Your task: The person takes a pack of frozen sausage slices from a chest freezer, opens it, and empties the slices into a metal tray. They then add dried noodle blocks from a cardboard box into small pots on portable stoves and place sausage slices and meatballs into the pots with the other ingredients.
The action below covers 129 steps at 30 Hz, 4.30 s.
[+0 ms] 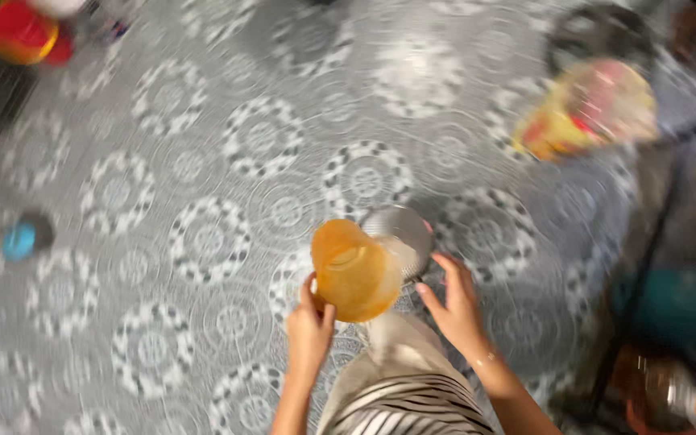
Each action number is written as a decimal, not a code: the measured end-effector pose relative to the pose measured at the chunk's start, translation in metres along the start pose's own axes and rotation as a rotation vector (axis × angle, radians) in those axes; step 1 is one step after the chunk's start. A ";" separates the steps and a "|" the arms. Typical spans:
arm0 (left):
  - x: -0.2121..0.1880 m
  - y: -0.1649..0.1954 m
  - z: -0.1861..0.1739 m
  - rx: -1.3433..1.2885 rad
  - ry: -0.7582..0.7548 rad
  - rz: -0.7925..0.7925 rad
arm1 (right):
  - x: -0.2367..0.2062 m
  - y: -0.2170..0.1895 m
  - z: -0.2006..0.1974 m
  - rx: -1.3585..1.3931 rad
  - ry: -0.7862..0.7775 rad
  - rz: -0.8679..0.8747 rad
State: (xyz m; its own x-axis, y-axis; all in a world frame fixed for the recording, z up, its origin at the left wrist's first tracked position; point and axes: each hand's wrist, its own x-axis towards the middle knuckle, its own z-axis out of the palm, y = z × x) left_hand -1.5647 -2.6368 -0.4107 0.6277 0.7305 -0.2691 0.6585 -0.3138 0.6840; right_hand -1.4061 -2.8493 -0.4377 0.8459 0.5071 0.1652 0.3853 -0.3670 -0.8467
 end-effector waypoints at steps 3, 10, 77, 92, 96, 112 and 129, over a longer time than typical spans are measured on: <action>0.048 -0.022 -0.036 -0.009 0.074 -0.109 | 0.079 -0.023 0.064 0.005 -0.298 -0.241; 0.211 -0.041 -0.081 -0.122 0.000 -0.135 | 0.210 -0.013 0.176 -0.171 -0.395 -0.117; 1.603 0.083 -0.209 1.027 -0.115 0.237 | 1.025 0.408 0.602 -0.103 0.519 1.142; 1.792 0.252 -0.614 0.342 0.174 0.207 | 1.541 -0.090 0.767 0.132 -0.118 0.672; 1.880 0.278 -0.701 0.564 0.270 0.328 | 1.602 -0.164 0.828 0.181 -0.277 0.601; 2.091 0.384 -0.584 0.678 -0.271 0.770 | 1.812 -0.172 0.840 0.437 0.480 0.372; 2.227 0.551 -0.317 0.631 -0.711 1.427 | 1.782 -0.173 0.938 0.214 1.282 0.846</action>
State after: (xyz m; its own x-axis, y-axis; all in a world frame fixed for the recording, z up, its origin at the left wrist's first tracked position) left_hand 0.0641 -0.9905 -0.4180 0.7503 -0.6567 -0.0753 -0.6040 -0.7274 0.3258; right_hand -0.3113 -1.1509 -0.4710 0.5632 -0.8088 -0.1692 -0.3152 -0.0209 -0.9488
